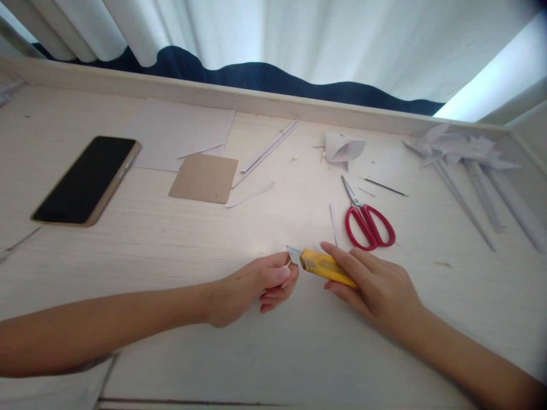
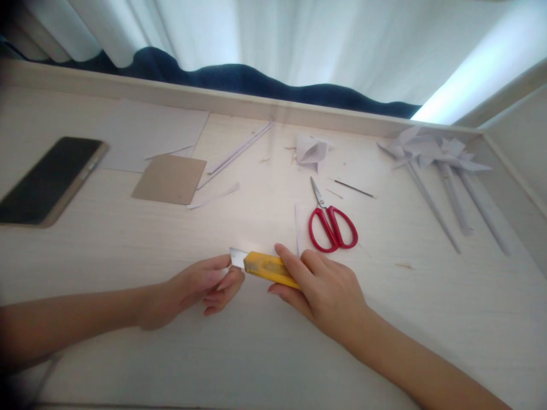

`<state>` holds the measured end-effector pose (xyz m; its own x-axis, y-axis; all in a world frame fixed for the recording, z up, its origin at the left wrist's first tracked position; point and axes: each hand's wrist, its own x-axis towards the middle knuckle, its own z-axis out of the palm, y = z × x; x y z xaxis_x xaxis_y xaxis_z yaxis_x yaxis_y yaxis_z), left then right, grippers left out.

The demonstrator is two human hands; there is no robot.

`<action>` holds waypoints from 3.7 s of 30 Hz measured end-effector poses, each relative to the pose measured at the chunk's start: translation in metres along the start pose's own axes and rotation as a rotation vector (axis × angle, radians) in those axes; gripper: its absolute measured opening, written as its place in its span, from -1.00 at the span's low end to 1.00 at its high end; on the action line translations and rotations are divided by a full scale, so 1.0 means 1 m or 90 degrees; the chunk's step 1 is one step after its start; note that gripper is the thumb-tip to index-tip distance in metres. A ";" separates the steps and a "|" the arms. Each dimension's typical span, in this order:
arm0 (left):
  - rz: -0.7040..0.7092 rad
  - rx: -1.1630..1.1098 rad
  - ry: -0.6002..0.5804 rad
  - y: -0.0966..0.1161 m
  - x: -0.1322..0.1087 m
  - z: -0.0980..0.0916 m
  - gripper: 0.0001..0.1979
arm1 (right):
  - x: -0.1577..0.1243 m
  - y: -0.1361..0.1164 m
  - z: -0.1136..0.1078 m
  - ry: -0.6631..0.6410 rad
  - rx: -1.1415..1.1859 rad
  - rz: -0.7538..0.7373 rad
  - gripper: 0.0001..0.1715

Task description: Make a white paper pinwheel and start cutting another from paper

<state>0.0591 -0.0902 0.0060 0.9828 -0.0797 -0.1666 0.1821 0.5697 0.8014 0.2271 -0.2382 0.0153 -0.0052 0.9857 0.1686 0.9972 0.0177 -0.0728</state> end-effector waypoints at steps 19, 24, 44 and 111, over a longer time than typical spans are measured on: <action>-0.047 0.527 -0.077 0.017 0.002 0.013 -0.72 | 0.014 -0.024 -0.024 -0.157 0.695 0.316 -0.87; -0.030 0.579 -0.105 0.014 0.001 0.014 -0.76 | 0.013 -0.029 -0.019 -0.173 0.776 0.244 -0.97; -0.037 0.621 -0.050 0.017 0.001 0.023 -0.71 | 0.012 -0.029 -0.017 -0.133 0.727 0.251 -0.97; 0.134 0.742 0.165 0.003 -0.010 0.021 -0.77 | -0.004 -0.020 -0.008 -0.092 0.248 0.059 -0.58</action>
<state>0.0508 -0.1049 0.0217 0.9854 0.1681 0.0264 0.0691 -0.5367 0.8410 0.2075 -0.2437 0.0236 0.0451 0.9990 0.0064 0.8915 -0.0374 -0.4514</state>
